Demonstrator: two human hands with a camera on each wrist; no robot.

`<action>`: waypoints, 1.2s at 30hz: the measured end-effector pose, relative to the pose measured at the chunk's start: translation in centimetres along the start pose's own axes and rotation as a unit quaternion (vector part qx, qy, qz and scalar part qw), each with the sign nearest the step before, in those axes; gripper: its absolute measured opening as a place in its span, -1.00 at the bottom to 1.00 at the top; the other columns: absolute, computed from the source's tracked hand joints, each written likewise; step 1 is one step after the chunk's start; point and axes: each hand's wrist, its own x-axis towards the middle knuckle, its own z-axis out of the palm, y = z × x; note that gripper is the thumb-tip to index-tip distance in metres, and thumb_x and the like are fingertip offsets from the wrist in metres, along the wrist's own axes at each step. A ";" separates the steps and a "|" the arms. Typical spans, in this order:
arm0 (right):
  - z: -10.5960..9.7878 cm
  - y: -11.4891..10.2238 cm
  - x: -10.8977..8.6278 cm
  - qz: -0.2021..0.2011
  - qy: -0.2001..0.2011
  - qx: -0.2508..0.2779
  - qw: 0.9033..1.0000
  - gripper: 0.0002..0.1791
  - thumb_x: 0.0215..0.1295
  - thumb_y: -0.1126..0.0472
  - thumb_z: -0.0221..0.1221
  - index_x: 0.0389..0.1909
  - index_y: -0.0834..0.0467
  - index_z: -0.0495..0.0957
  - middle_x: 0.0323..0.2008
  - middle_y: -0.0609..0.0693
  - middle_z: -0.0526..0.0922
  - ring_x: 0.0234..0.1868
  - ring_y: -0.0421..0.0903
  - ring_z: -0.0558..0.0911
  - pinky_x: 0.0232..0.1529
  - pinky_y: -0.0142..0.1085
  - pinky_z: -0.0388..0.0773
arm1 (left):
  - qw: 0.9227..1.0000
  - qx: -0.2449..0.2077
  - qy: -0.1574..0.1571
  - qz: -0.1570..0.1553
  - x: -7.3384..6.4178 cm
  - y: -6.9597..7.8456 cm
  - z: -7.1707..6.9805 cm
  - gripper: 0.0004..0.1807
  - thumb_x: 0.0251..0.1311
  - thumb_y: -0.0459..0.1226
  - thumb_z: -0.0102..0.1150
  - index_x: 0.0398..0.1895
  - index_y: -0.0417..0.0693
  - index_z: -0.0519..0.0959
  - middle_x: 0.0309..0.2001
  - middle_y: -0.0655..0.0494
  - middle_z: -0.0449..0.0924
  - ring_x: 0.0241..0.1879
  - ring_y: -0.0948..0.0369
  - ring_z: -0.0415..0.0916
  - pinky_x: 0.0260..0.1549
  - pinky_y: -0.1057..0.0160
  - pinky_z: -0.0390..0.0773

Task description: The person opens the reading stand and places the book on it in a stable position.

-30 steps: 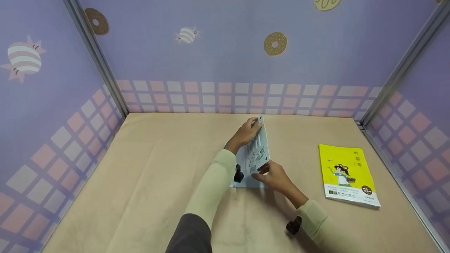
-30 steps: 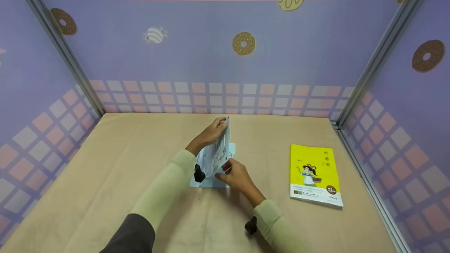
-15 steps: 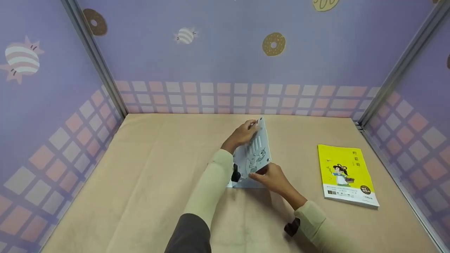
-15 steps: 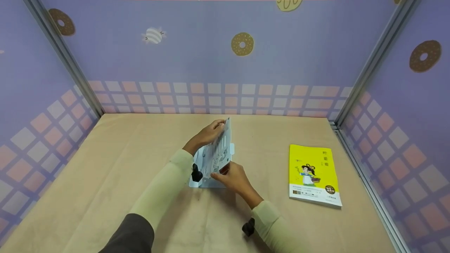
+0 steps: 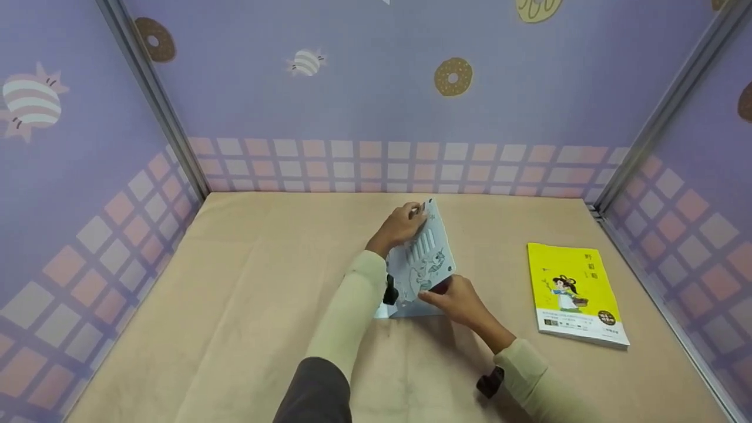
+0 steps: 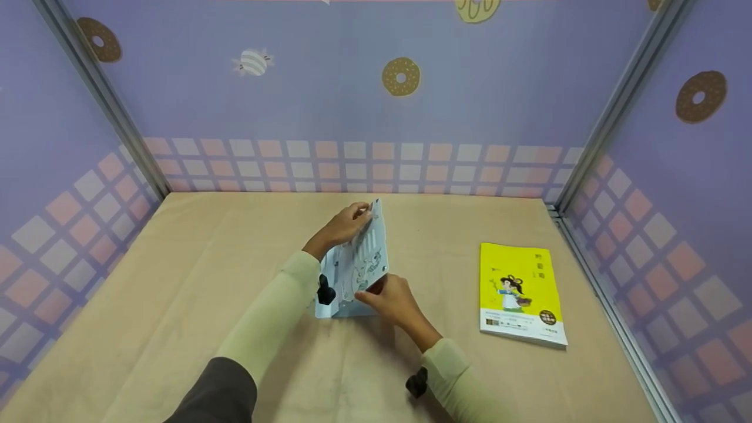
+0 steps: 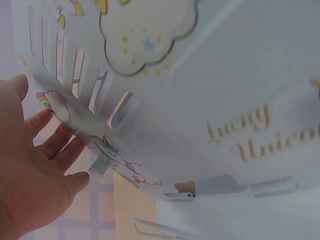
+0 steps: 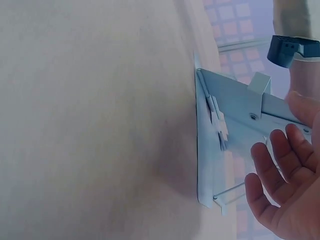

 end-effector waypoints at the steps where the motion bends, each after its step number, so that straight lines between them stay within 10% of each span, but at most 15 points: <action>1: -0.2 0.0 0.0 0.005 0.002 -0.001 1.000 -0.40 0.22 0.14 0.42 0.27 0.16 0.50 0.04 0.08 0.72 -0.13 -0.05 0.68 -0.12 -0.17 0.68 | 1.000 0.001 0.004 -0.003 -0.1 -0.1 -0.1 -0.38 0.55 0.09 -0.19 0.54 0.05 0.24 0.47 -0.11 0.32 0.47 -0.04 0.30 0.42 -0.05 0.32; 23: -4.1 2.2 1.3 0.106 0.128 0.030 0.986 -0.84 0.38 0.24 0.25 -0.13 0.19 0.50 -0.22 0.10 0.63 -0.25 -0.02 0.73 -0.31 -0.39 0.61 | 0.997 -0.049 0.053 -0.028 -2.3 -4.5 -4.4 -0.57 0.48 -0.23 -0.06 0.37 0.10 0.43 0.23 -0.10 0.55 0.18 0.03 0.51 0.13 0.03 0.53; 30: -4.8 2.8 2.6 0.118 0.182 0.027 0.976 -0.79 0.44 0.24 0.20 0.00 0.18 0.46 -0.11 0.15 0.60 -0.21 0.01 0.70 -0.24 -0.38 0.63 | 0.996 -0.083 0.024 -0.034 -3.3 -5.5 -4.9 -0.59 0.43 -0.34 -0.07 0.29 0.09 0.38 -0.19 0.06 0.45 -0.27 0.18 0.41 -0.35 0.22 0.47; 36: -5.2 2.8 4.4 0.103 0.203 -0.021 0.973 -0.74 0.46 0.23 0.17 0.09 0.18 0.47 -0.05 0.16 0.63 -0.14 0.04 0.66 -0.13 -0.30 0.60 | 0.992 -0.118 -0.009 -0.035 -4.0 -5.8 -5.5 -0.66 0.46 -0.41 -0.10 0.21 0.02 0.26 -0.13 0.01 0.40 -0.19 0.11 0.47 -0.12 -0.08 0.67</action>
